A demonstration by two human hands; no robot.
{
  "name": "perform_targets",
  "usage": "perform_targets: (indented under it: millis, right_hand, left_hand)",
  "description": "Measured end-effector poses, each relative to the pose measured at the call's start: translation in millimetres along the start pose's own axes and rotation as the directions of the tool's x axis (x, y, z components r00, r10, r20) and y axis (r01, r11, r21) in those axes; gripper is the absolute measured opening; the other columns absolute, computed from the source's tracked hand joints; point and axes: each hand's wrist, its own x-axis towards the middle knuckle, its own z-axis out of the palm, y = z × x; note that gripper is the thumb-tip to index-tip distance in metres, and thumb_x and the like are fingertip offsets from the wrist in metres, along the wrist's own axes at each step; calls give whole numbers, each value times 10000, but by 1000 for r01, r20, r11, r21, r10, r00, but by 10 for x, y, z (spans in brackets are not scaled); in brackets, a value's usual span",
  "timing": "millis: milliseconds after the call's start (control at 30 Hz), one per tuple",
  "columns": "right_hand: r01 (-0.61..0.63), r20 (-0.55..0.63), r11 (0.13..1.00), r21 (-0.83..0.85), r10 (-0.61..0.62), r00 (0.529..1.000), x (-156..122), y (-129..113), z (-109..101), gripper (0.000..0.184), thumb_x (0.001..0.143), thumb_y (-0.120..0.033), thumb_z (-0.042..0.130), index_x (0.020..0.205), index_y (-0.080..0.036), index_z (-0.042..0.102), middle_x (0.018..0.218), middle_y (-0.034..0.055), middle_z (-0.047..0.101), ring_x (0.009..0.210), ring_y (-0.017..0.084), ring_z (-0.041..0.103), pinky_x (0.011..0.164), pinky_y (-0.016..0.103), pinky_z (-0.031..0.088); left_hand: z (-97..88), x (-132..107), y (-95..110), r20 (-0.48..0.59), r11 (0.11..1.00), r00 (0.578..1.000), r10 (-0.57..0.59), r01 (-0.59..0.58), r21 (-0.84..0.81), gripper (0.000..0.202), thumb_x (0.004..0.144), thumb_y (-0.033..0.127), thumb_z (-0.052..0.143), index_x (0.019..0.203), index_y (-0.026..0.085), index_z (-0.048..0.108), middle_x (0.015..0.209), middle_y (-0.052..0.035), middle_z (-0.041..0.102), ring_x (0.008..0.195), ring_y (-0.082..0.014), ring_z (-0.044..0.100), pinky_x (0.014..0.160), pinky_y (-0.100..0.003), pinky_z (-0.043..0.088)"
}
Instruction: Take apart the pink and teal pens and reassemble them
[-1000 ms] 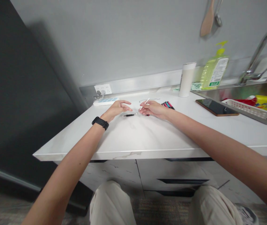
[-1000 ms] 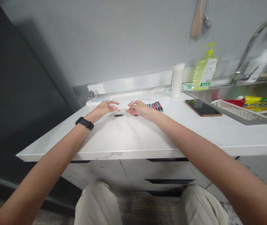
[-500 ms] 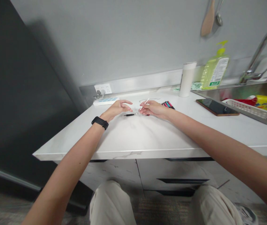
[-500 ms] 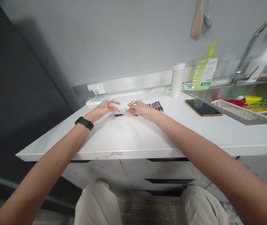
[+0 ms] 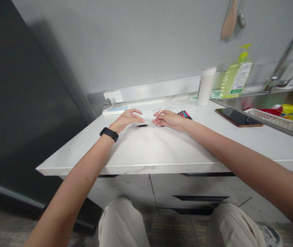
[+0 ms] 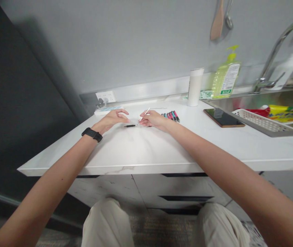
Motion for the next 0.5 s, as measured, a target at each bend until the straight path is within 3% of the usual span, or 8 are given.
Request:
perform_targets:
  millis: [200,400,500]
  right_hand:
    - [5,14,1000,-4,-5,1000,18,18,-14,91,922,-120,465,867,-160,525,723,52,685,634,101,646,608,195,501]
    - [19,28,1000,2,-19,999,59,47,-34,81,912,-131,490,853,-157,538,726,54,687,621,101,645,599,196,501]
    - [25,37,1000,5,-25,999,71,57,-40,81,911,-130,492,849,-155,540,725,55,687,621,102,646,598,196,502]
  left_hand:
    - [-9,13,5,44,1000,999,-23,22,23,527,600,288,788,1077,140,619,846,-75,724,846,-186,655,835,-331,449]
    - [-2,16,24,-46,990,999,-10,16,142,491,581,283,781,1029,132,647,671,-19,671,692,-158,628,745,-300,449]
    - [-6,36,2,-103,988,995,-17,33,150,426,647,298,720,1022,112,646,649,-39,661,666,-170,627,722,-311,455]
